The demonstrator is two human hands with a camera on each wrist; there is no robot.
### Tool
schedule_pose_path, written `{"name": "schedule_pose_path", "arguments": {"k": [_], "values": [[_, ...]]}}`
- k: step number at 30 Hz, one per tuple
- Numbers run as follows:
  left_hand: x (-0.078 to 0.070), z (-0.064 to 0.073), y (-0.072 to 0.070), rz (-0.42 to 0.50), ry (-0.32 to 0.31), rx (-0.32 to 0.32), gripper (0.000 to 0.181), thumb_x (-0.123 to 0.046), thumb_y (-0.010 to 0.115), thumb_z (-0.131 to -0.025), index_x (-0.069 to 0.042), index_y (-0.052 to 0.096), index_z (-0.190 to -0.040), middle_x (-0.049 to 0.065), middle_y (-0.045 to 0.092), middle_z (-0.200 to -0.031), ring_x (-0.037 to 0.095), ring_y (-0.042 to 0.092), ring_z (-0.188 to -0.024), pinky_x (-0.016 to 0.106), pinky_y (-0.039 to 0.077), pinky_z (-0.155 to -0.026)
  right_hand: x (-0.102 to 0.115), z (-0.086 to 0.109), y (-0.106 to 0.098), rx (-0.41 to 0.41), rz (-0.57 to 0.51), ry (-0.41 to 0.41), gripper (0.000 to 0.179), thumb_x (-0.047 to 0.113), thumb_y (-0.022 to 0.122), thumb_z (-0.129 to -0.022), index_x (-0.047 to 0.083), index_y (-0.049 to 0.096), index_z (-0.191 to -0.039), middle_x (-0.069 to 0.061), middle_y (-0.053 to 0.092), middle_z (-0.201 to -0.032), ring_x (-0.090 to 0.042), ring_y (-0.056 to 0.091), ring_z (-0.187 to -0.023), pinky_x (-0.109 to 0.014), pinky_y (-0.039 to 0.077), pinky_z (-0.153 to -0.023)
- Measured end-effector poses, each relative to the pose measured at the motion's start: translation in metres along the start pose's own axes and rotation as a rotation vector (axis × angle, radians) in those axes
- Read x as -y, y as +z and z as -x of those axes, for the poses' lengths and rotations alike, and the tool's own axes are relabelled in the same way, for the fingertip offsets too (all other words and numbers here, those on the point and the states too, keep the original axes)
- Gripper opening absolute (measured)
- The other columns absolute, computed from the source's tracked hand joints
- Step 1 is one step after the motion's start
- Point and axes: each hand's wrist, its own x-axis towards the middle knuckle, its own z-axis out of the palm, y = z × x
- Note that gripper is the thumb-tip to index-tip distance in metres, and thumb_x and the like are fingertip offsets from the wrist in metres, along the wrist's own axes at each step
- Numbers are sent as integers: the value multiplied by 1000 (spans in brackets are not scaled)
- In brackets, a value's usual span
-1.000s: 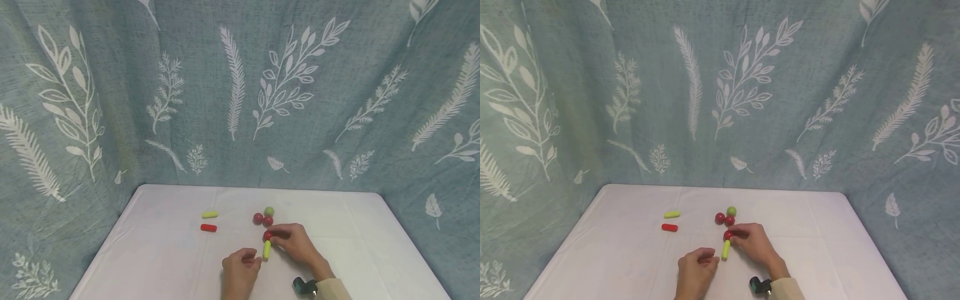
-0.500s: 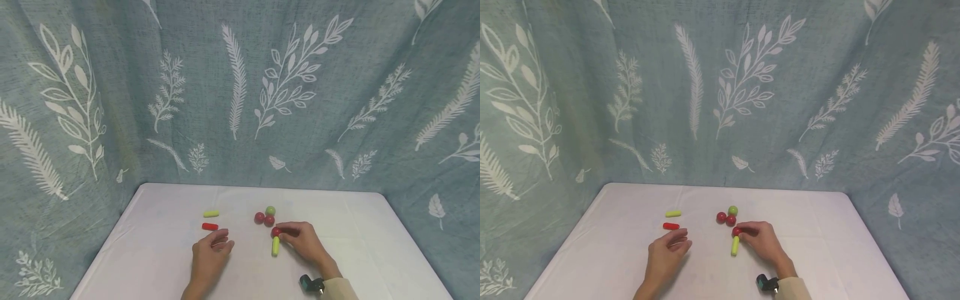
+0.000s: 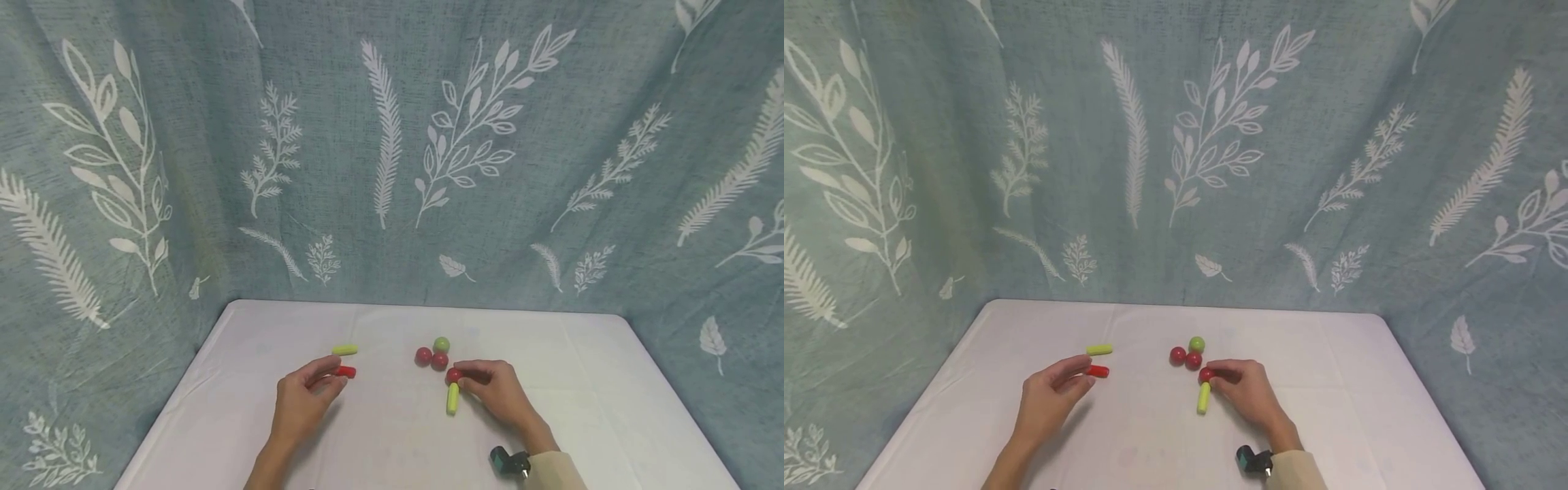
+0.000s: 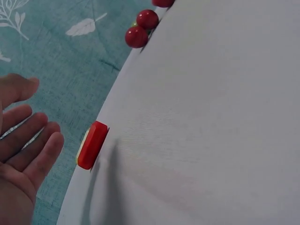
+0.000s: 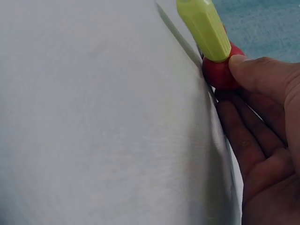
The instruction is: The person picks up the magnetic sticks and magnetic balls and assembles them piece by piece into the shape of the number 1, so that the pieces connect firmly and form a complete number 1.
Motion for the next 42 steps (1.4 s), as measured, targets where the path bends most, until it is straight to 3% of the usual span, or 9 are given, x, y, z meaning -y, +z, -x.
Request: {"name": "schedule_pose_path", "arguments": {"k": [7, 12, 18, 25, 34, 42], "values": [[-1, -18, 8, 14, 104, 92, 40, -3, 88, -91, -2, 77, -130, 15, 79, -131, 40, 78, -118, 29, 62, -102, -3, 0, -2, 5, -45, 21, 30, 12, 85, -94, 24, 84, -122, 3, 83, -122, -21, 76, -122, -32, 61, -105], [-8, -31, 22, -11, 147, 155, 44, -6, 88, -92, -3, 76, -134, 11, 79, -133, 42, 75, -123, 46, 63, -102, -5, 0, -2, 6, -64, 31, 30, 14, 85, -95, 24, 84, -122, 3, 83, -123, -20, 76, -122, -32, 60, -105], [-16, -48, 44, 5, 151, 231, 45, -5, 87, -92, -2, 75, -136, 13, 77, -138, 38, 73, -129, 41, 59, -109, -6, 0, -4, 12, -89, 42, 28, 16, 84, -95, 23, 83, -122, 3, 83, -123, -21, 76, -122, -30, 60, -105], [-18, -62, 67, 37, 119, 324, 44, -8, 87, -93, -5, 76, -135, 14, 77, -137, 46, 71, -130, 54, 59, -107, -6, -1, -5, 14, -86, 44, 28, 18, 85, -95, 22, 83, -122, 3, 82, -124, -21, 76, -122, -30, 60, -104], [-10, -73, 97, -137, 66, 402, 43, -13, 82, -99, -9, 74, -140, 10, 76, -141, 34, 71, -133, 47, 60, -108, -8, -2, -5, 8, -97, 66, 28, 15, 85, -95, 21, 84, -122, 2, 83, -122, -21, 76, -122, -30, 60, -104], [-8, -76, 118, -273, 98, 433, 40, -10, 85, -95, -10, 78, -135, 7, 79, -135, 31, 71, -133, 49, 57, -113, -7, -3, -5, 8, -73, 34, 27, 18, 84, -96, 20, 84, -123, 1, 83, -123, -23, 76, -123, -38, 60, -107]]}}
